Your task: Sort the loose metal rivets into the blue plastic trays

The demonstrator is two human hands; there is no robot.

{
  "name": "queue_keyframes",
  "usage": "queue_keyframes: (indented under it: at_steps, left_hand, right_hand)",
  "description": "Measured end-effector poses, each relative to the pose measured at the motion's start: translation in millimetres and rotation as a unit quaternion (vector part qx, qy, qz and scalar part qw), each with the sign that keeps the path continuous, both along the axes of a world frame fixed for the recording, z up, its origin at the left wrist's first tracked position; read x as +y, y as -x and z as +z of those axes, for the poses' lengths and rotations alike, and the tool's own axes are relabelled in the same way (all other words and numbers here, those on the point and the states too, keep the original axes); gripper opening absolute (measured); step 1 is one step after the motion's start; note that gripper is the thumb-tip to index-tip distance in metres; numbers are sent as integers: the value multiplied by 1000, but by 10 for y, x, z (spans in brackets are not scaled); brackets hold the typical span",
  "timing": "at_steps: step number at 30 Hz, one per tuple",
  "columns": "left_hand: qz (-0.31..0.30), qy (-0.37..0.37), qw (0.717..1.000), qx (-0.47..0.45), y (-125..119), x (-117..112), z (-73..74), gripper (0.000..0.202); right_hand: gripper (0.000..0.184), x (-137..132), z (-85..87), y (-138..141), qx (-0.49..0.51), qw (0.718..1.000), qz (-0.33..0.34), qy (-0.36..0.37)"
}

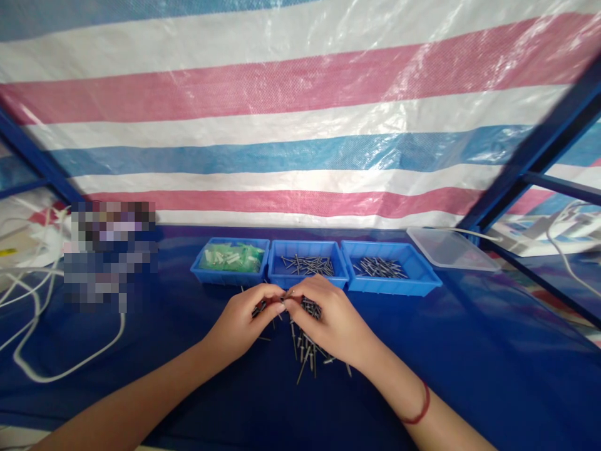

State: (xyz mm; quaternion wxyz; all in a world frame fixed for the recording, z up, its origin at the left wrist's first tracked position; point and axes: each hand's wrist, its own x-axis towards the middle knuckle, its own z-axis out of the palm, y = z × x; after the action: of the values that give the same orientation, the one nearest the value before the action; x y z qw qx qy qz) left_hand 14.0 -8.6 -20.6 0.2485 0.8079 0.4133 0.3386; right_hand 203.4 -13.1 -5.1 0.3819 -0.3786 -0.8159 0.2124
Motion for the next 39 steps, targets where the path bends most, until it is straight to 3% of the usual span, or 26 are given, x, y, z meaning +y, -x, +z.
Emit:
queue_keyframes:
  at_steps: [11, 23, 30, 33, 39]
  left_hand:
    - [-48, -20, 998, 34, -9, -24, 38, 15]
    - [-36, -33, 998, 26, -23, -33, 31, 12]
    - [15, -18, 1000, -2, 5, 1, -10, 9]
    - [26, -16, 999, -20, 19, 6, -8, 9]
    - [36, -26, 999, -30, 23, -9, 3, 8]
  right_hand:
    - [17, -1, -98, 56, 103, 989, -43, 93]
    - [16, 1, -107, 43, 108, 989, -44, 89]
    - [14, 21, -88, 39, 96, 990, -51, 93]
    - [12, 21, -68, 52, 74, 992, -62, 83]
    - [12, 16, 78, -63, 12, 999, -51, -4]
